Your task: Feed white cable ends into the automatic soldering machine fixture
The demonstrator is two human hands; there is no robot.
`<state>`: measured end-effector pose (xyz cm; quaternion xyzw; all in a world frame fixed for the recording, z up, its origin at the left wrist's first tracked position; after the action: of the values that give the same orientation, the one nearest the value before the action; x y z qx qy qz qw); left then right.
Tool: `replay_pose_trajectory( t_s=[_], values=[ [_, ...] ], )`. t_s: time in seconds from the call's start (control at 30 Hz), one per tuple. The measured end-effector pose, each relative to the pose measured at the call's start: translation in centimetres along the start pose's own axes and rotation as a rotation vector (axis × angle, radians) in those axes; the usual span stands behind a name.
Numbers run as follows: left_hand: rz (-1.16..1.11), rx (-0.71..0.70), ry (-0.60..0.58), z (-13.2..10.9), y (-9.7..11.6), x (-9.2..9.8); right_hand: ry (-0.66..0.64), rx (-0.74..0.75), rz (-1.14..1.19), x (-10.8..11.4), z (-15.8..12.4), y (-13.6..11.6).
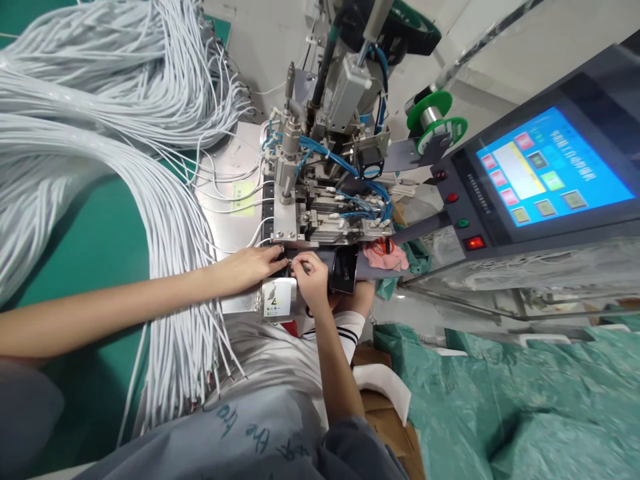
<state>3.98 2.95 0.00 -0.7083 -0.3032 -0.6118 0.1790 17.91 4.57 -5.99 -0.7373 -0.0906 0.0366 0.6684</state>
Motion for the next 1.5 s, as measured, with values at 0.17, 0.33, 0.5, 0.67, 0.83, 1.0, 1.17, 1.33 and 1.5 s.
replay_pose_trajectory(
  t_s=[0.17, 0.33, 0.5, 0.67, 0.83, 1.0, 1.17, 1.33, 1.5],
  values=[
    [0.011, -0.002, -0.010, -0.1, 0.0, 0.2, -0.014, -0.165, 0.068, 0.0, 0.2, 0.9],
    [0.019, 0.006, -0.006, -0.2, 0.1, 0.1, -0.075, -0.214, 0.153, -0.4, 0.6, 2.0],
    [0.026, 0.052, 0.003, -0.3, 0.1, 0.0, -0.196, -0.242, 0.199, -0.7, 0.7, 2.2],
    [0.014, 0.082, -0.030, -0.6, 0.0, 0.4, -0.250, -0.176, 0.136, -0.9, 1.0, 1.5],
    [0.014, 0.186, -0.013, -1.4, -0.6, 1.1, -0.075, -0.064, -0.170, 0.8, 1.3, 0.5],
    [0.042, 0.254, 0.018, -1.7, -1.2, 1.4, 0.289, 0.151, -0.394, 1.0, -3.8, -3.6],
    [0.077, 0.393, 0.030, -1.6, -2.7, 1.3, -0.210, 0.054, -0.484, -6.8, -9.2, -3.1],
    [0.049, 0.372, 0.066, -1.5, -3.0, 1.6, -0.531, -0.037, -0.412, -11.8, -10.6, 0.0],
    [-0.172, 0.102, 0.202, -1.7, -0.3, 3.0, -0.439, 0.027, -0.592, -9.5, -10.5, -2.7]
  ],
)
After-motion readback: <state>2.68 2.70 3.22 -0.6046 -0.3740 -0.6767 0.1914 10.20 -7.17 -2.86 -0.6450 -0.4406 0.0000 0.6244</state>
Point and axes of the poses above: each hand's wrist, its own z-axis towards the middle knuckle, its own x-axis out of the back of the hand, y = z × x, the point moved 5 cm from there along z, towards the middle knuckle, and after that the axes turned 10 degrees about -y, right-handed, at the moved point
